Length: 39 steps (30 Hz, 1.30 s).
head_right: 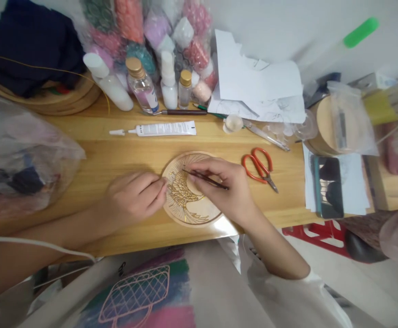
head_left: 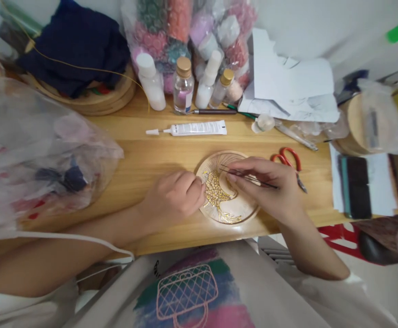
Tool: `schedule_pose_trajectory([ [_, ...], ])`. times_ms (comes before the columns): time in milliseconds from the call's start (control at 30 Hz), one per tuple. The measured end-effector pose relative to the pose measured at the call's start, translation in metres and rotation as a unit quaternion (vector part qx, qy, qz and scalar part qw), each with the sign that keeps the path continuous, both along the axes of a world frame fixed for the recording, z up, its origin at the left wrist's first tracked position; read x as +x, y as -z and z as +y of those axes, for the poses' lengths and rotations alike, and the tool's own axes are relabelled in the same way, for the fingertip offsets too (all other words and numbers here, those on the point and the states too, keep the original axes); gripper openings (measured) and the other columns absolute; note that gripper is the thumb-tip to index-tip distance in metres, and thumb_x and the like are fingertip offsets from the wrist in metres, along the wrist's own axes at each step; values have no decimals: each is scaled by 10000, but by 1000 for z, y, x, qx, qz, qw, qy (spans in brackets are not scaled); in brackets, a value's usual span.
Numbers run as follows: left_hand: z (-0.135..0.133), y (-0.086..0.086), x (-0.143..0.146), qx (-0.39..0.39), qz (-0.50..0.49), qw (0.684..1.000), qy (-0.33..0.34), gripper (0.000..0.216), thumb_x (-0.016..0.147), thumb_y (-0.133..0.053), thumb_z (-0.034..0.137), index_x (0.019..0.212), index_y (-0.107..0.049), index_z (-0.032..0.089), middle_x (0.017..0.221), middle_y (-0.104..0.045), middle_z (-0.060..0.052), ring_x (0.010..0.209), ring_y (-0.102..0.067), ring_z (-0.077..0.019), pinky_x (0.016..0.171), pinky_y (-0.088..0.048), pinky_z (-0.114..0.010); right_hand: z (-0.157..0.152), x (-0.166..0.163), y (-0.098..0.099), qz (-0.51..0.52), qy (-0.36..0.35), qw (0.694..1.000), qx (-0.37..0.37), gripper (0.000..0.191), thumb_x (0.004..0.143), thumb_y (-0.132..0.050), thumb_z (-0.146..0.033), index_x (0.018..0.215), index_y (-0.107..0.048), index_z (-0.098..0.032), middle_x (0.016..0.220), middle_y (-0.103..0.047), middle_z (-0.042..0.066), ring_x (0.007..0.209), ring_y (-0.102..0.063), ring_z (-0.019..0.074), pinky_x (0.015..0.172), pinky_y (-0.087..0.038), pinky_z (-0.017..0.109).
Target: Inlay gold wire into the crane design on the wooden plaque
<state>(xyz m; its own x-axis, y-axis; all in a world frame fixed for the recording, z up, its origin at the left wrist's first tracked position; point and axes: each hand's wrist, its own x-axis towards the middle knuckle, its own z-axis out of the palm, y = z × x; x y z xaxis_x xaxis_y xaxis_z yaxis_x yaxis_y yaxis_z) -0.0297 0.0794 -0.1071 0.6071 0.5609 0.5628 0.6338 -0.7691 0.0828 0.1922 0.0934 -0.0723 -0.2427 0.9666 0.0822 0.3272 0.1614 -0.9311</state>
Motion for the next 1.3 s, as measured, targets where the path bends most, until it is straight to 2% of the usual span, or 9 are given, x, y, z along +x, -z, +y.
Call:
schedule_pose_trajectory([
  [133, 4, 0, -2, -13, -20, 1000, 5, 167, 952, -554, 135, 817, -652, 133, 682, -660, -31, 605, -599, -164, 554, -497, -298, 15, -4, 6, -7, -79, 994, 75, 223, 843, -744, -88, 997, -798, -240, 1007, -792, 35, 965, -748, 171, 876, -620, 295],
  [200, 6, 0, -2, -46, -43, 998, -23, 99, 943, -572, 164, 909, -660, 133, 772, -695, -41, 626, -616, -167, 570, -504, -303, 19, -3, 11, -4, -111, 989, 93, 230, 857, -732, -90, 1035, -789, -223, 1036, -781, 55, 1010, -737, 182, 912, -608, 313],
  [300, 11, 0, -2, -133, -93, 983, -84, 101, 937, -578, 164, 1008, -641, 128, 911, -708, -56, 656, -632, -143, 602, -516, -273, 21, -1, 16, -18, -123, 988, 88, 232, 874, -721, -106, 1075, -769, -213, 1055, -782, 64, 1026, -737, 186, 926, -600, 317],
  [400, 15, 2, -3, -201, -122, 966, -110, 60, 963, -563, 159, 968, -622, 163, 926, -699, -28, 734, -662, -131, 662, -532, -240, 21, 1, 18, -28, -132, 987, 92, 225, 882, -715, -114, 1081, -755, -212, 1054, -786, 64, 1027, -740, 187, 940, -595, 324],
  [533, 16, 3, -6, -241, -140, 955, -97, 92, 990, -557, 179, 922, -617, 193, 900, -699, 0, 830, -683, -139, 738, -549, -239, 22, 1, 20, -20, -156, 981, 109, 206, 890, -700, -120, 1065, -751, -217, 1044, -784, 69, 1032, -736, 199, 958, -590, 371],
  [1300, 15, 1, -5, -259, -137, 953, -81, 112, 958, -530, 141, 979, -634, 176, 944, -712, -35, 847, -687, -163, 725, -555, -268, 21, -1, 24, -29, -135, 988, 73, 185, 890, -703, -145, 1034, -773, -237, 1019, -794, 52, 986, -743, 208, 909, -604, 386],
])
